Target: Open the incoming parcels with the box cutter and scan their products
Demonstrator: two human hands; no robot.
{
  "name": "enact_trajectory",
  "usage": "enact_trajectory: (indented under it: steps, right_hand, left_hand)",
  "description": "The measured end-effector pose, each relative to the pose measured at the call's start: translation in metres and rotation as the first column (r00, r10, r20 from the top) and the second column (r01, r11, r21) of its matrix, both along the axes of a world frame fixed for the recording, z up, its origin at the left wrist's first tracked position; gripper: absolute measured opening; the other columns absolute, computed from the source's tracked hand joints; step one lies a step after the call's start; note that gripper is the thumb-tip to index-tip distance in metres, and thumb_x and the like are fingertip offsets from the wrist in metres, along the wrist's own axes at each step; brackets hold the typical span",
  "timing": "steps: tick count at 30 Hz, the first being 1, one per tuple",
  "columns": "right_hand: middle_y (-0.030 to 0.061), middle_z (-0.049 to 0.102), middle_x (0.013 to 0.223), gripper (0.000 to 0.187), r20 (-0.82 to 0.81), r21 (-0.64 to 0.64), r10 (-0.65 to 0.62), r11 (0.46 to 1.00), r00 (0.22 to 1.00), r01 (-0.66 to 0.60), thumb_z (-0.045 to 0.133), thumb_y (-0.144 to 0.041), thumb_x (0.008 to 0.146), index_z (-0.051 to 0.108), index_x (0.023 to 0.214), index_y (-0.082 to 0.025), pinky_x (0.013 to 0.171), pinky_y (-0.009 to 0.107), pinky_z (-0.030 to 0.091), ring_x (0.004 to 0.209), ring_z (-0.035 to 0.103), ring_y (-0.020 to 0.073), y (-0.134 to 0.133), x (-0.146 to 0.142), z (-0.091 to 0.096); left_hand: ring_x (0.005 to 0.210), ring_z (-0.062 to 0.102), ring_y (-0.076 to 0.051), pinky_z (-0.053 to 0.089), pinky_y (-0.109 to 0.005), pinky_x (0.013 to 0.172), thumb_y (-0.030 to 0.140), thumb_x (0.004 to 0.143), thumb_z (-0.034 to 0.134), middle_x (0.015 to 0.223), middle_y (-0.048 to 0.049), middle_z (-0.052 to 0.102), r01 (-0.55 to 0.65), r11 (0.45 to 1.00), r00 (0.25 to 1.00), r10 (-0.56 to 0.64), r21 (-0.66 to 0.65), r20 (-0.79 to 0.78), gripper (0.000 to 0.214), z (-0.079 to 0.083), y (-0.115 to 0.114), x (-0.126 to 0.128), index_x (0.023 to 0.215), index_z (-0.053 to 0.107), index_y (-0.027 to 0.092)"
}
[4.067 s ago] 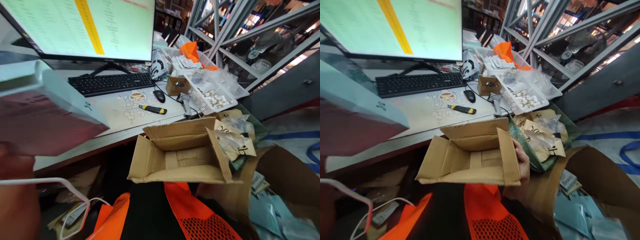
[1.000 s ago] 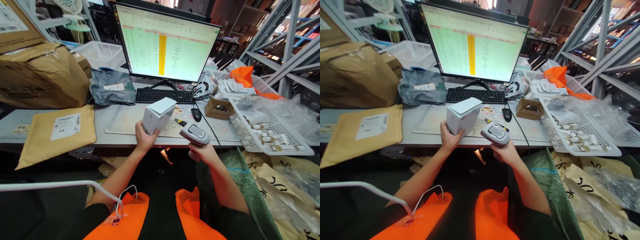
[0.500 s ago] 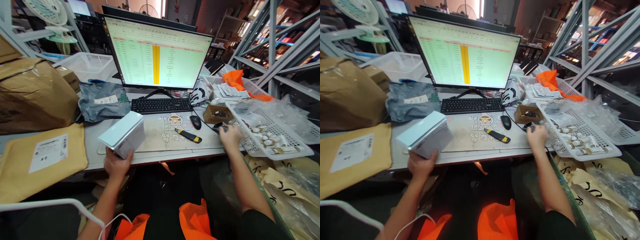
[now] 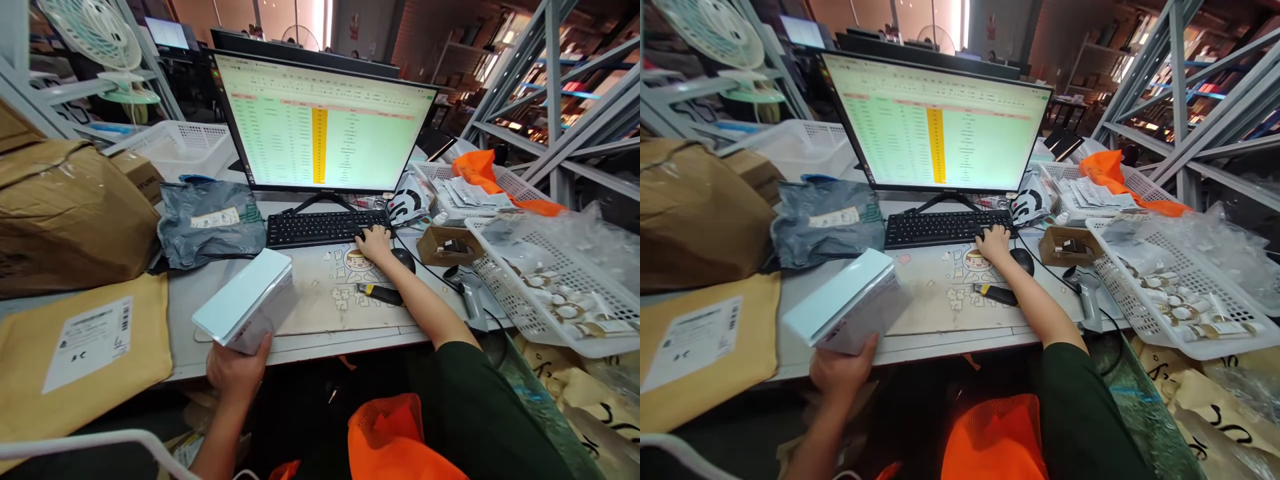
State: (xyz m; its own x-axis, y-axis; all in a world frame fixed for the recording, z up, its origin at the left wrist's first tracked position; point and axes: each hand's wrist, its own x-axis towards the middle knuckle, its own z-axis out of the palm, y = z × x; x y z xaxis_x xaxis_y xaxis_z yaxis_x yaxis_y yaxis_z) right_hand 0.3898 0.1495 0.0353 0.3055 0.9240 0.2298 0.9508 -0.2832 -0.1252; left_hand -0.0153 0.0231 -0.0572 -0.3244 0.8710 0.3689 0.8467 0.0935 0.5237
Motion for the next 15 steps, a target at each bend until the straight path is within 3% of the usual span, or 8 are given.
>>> enact_trajectory:
  steps: [5,10,15]
  right_hand:
    - [0.0233,0.063,0.136,0.053,-0.009,-0.015,-0.014,1.0,1.0,0.014,0.045,-0.039,0.103,0.061,0.144,-0.008,0.107,0.05,0.037,0.127,0.051,0.036,-0.003,-0.003,-0.008]
    - [0.0222,0.061,0.141,0.049,-0.039,-0.023,-0.011,1.0,0.999,0.01,0.046,-0.033,0.1,0.061,0.142,-0.013,0.108,0.049,0.038,0.131,0.051,0.0349,-0.004,0.005,-0.011]
    - [0.0215,0.06,0.144,0.046,-0.042,-0.058,0.009,0.998,0.999,-0.012,0.049,-0.034,0.098,0.065,0.136,-0.014,0.109,0.05,0.04,0.133,0.05,0.0346,-0.004,0.009,-0.011]
  left_hand:
    - [0.095,0.069,-0.054,0.058,-0.069,0.087,0.089,0.068,0.054,0.083,-0.0252,0.065,-0.029,0.999,1.0,0.029,-0.024,-0.005,0.093,-0.008,0.0,-0.005,0.101,0.071,0.003]
    - [0.094,0.067,-0.054,0.056,-0.072,0.087,0.086,0.066,0.06,0.071,-0.017,0.059,0.008,1.0,1.0,-0.008,-0.03,0.019,0.075,0.0,-0.001,-0.006,0.084,0.067,0.014]
    - [0.095,0.068,-0.054,0.056,-0.072,0.088,0.087,0.065,0.059,0.08,-0.022,0.064,-0.002,0.999,1.0,0.003,-0.05,0.023,0.08,0.004,0.0,-0.006,0.089,0.067,0.012]
